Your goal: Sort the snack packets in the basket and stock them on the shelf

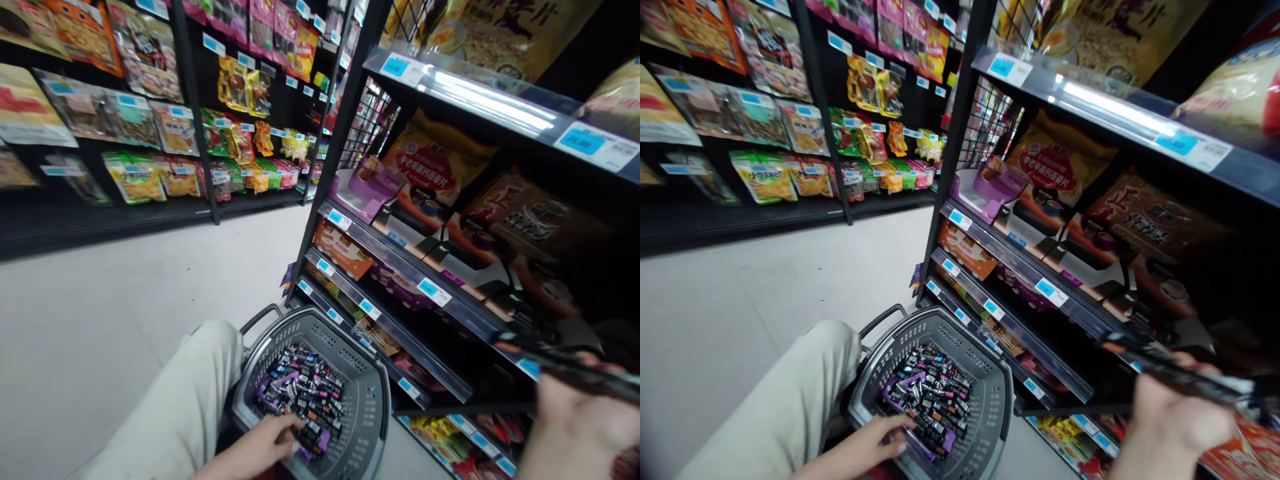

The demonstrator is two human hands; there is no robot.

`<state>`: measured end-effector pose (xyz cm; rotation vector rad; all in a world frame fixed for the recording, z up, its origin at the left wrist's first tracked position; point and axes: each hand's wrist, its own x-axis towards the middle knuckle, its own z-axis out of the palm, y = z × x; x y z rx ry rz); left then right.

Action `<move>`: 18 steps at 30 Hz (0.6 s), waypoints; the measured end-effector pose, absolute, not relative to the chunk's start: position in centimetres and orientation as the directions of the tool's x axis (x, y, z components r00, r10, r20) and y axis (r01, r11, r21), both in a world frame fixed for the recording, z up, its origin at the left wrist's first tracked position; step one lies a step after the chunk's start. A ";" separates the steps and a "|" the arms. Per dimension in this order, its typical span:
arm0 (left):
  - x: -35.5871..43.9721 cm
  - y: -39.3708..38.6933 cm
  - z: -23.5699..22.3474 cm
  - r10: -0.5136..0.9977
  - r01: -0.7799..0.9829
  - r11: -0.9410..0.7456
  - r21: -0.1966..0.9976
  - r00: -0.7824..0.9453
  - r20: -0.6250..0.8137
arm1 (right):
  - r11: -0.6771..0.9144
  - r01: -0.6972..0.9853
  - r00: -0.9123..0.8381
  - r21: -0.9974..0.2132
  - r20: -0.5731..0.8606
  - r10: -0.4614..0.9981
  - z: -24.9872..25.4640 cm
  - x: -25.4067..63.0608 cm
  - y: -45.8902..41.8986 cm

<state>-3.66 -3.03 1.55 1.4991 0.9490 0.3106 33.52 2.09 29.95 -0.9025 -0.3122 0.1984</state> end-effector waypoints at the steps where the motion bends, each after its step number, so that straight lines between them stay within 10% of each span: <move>1: -3.6 -3.0 1.8 0.674 0.264 0.224 0.938 0.653 -0.345 | 0.621 -0.161 0.904 -0.767 0.137 0.405 27.5 30.3 0.7; 4: -3.6 -3.0 3.0 0.634 -0.101 0.498 0.861 0.720 -0.283 | 0.270 -0.614 0.572 -0.742 -0.183 0.799 18.3 21.7 -2.1; 8: -3.9 -3.3 4.3 0.720 -0.364 0.535 0.762 0.669 -0.185 | -0.132 -0.820 0.151 -0.557 -0.433 0.889 8.4 14.3 -4.1; 12: -4.5 -3.3 4.1 0.768 -0.275 0.528 0.803 0.559 -0.313 | -0.237 -0.840 -0.003 -0.487 -0.435 0.901 4.9 12.6 -6.0; 18: -5.0 -3.1 4.1 0.844 -0.300 0.438 0.848 0.462 -0.273 | -0.223 -0.523 0.060 -0.823 -0.296 0.953 5.4 14.9 -7.3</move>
